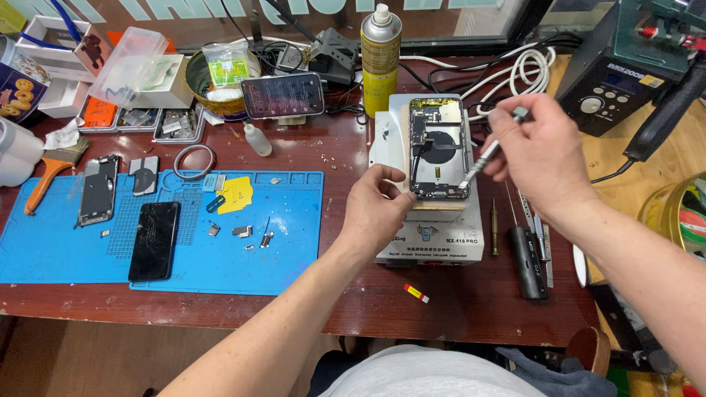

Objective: The person uses a screwdriver and tweezers to remove screws and small components from a disassembled smartphone placed on a workbench. The person repeatedly unscrews parts, lifts components, and sets them aside on a blue mat.

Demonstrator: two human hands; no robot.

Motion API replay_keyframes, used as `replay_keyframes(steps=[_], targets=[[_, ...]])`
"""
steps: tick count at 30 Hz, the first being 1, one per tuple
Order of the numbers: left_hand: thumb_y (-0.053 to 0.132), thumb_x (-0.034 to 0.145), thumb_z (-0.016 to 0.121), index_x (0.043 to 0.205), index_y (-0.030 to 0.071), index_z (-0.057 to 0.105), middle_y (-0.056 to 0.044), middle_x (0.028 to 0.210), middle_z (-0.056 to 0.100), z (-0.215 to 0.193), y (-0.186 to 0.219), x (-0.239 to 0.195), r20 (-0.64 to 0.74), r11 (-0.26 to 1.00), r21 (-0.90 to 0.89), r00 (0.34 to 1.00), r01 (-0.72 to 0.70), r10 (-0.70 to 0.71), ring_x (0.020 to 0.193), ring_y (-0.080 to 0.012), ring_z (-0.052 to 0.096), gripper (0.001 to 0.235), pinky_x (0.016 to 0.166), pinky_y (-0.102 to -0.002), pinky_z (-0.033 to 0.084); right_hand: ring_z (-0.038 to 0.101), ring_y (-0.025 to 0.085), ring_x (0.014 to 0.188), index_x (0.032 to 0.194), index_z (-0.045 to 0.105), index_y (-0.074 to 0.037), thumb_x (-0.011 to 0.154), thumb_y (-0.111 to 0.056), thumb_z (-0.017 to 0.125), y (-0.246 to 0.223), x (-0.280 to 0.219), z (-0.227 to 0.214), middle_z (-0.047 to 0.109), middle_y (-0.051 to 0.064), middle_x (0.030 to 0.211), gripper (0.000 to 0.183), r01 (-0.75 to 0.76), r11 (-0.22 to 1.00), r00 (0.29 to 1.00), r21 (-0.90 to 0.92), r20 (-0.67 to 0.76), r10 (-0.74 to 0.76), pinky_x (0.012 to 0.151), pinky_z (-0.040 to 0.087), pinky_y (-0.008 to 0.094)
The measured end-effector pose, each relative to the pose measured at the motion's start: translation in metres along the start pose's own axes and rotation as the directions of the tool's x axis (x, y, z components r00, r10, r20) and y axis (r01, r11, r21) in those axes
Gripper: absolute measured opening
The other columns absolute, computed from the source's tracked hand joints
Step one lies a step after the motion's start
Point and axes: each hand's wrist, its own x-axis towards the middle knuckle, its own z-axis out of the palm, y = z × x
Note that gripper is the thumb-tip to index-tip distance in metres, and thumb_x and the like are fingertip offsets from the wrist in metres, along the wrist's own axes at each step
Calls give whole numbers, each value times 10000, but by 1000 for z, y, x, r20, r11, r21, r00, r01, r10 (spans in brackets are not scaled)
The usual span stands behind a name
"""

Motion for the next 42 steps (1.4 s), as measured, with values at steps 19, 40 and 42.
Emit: replay_keyframes(steps=[19,40,42], targets=[[60,861,713,1144,44,639,-19,832,618,-2,-1,14,97,994,-13,989,109,-107,665,-118,645,294,554,-292,573,688,348,1066,1517,485,-133,817,-225,791,207,8,-61,719,159,1101,770,-127,550,969,-825,17,248,958,538,454],[48,868,707,1164,62,621,-22,909,609,-7,19,7,116,983,44,976,178,-182,706,-116,642,308,604,-291,564,709,304,1043,1462,560,-109,815,-215,813,201,17,-61,758,109,1125,702,-140,619,980,-773,-18,199,955,541,444],[47,868,706,1164,62,621,-23,905,607,-6,19,7,117,983,40,976,178,-181,701,-118,641,308,599,-295,561,736,265,957,1376,629,-66,845,-168,800,206,25,-56,755,94,1089,567,-263,729,953,-632,-50,300,878,576,412]])
